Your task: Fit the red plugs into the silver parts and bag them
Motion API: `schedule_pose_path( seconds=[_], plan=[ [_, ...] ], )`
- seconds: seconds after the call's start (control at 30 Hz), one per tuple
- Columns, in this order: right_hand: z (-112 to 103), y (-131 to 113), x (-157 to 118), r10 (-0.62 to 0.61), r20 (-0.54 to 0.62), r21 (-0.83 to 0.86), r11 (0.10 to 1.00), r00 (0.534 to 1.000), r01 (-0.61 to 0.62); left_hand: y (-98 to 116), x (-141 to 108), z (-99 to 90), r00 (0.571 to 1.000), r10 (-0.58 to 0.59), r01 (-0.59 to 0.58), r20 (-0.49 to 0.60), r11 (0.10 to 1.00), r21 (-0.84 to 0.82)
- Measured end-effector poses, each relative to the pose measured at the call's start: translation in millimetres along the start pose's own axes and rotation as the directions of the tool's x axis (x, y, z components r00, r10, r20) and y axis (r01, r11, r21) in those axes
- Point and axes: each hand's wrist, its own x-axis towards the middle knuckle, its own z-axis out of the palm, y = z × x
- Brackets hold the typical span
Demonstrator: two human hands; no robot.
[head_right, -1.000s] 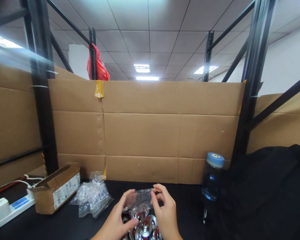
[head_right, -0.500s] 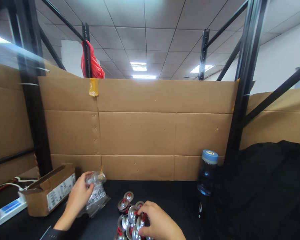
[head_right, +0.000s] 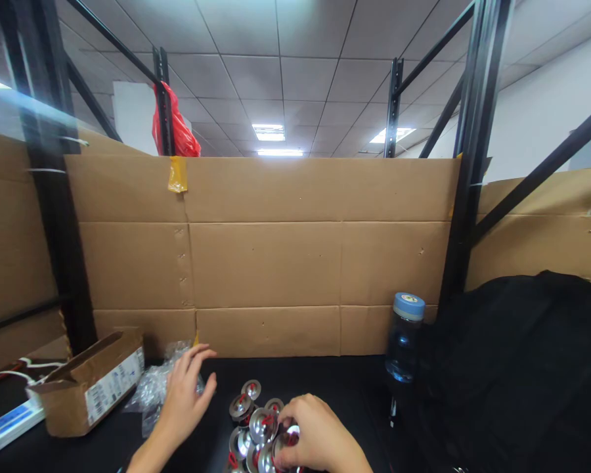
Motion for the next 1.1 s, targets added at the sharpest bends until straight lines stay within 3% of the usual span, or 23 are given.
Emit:
schedule_pose_path(
  seconds=[0.13, 0.23, 0.43, 0.53, 0.63, 0.73, 0.87, 1.1],
  plan=[
    [7, 11, 0, -0.073, 0.051, -0.028, 0.997, 0.996, 0.074, 28, -12, 2.4, 0.986, 0.124, -0.1, 0.11, 0.974, -0.203],
    [7, 10, -3, -0.068, 0.042, -0.024, 0.997, 0.997, 0.069, 35, -17, 2.4, 0.978, 0.143, -0.094, 0.152, 0.953, -0.288],
    [-6, -16, -1, -0.1, -0.053, 0.067, 0.992, 0.994, 0.103, 43, -13, -3.2, 0.967, 0.103, 0.003, 0.233, 0.909, -0.417],
    [-8, -24, 4, -0.032, -0.179, 0.237, 0.969, 0.983, 0.074, 58, -14, -7.2, 0.935, 0.142, 0.062, 0.325, 0.837, -0.544],
    [0, -26, 10, -0.031, -0.259, 0.333, 0.935, 0.965, 0.12, 72, -22, -2.1, 0.923, 0.222, 0.031, 0.314, 0.772, -0.635],
    [12, -26, 12, -0.06, -0.276, 0.361, 0.918, 0.959, 0.162, 75, -32, 12.7, 0.915, 0.29, -0.034, 0.281, 0.748, -0.663],
    [24, -29, 13, -0.046, -0.256, 0.448, 0.879, 0.966, 0.161, 67, -37, 27.1, 0.929, 0.254, -0.022, 0.269, 0.764, -0.645],
    [22, -36, 12, -0.044, -0.271, 0.48, 0.86, 0.962, 0.174, 70, -27, 11.8, 0.918, 0.255, -0.016, 0.304, 0.789, -0.614]
  ],
)
